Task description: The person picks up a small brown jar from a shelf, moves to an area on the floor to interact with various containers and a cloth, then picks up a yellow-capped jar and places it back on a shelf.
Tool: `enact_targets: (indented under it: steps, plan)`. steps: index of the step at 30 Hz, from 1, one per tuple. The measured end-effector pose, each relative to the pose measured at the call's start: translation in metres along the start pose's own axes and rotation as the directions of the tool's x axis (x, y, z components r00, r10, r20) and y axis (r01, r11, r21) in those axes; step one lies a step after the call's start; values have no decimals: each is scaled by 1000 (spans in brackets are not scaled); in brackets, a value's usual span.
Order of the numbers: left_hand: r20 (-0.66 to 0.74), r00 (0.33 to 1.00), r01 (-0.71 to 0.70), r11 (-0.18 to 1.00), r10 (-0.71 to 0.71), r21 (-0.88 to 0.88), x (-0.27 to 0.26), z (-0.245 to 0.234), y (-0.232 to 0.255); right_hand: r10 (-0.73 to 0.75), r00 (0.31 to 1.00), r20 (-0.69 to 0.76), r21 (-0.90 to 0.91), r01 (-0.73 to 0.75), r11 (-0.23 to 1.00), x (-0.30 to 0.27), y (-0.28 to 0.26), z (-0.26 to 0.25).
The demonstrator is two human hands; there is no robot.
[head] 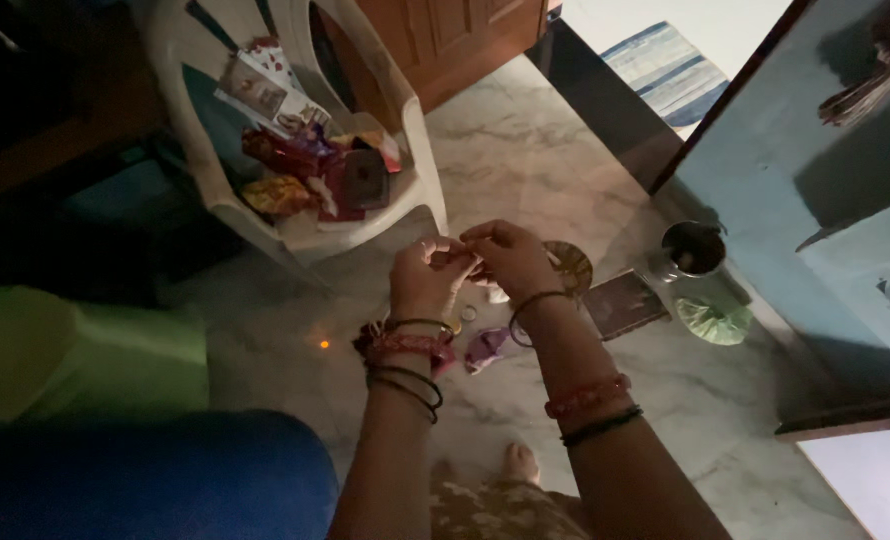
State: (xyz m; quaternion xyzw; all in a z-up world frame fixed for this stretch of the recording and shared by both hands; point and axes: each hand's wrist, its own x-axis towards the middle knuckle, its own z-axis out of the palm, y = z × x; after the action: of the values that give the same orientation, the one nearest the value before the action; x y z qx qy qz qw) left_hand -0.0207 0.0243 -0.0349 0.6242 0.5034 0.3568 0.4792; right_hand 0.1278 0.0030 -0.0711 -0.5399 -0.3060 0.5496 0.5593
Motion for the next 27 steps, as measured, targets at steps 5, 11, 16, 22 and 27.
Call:
enact_targets:
  steps: [5,11,16,22,27]
  plan:
    - [21,999,51,995,-49,-91,13,-3,-19,-66,997,-28,-79,64,995,13,8,12]
    - [67,995,89,972,-76,-218,37,-16,-58,-40,997,-63,-128,31,991,25,19,36]
    - [169,957,270,940,-237,-209,58,-45,-78,-19,994,-105,-53,13,999,43,46,72]
    - [189,969,174,983,-161,-55,84,-81,-112,-14,983,-183,17,18,1000,59,75,95]
    - [214,965,213,934,-155,-287,105,-79,-162,44,961,-273,-38,-56,998,68,111,89]
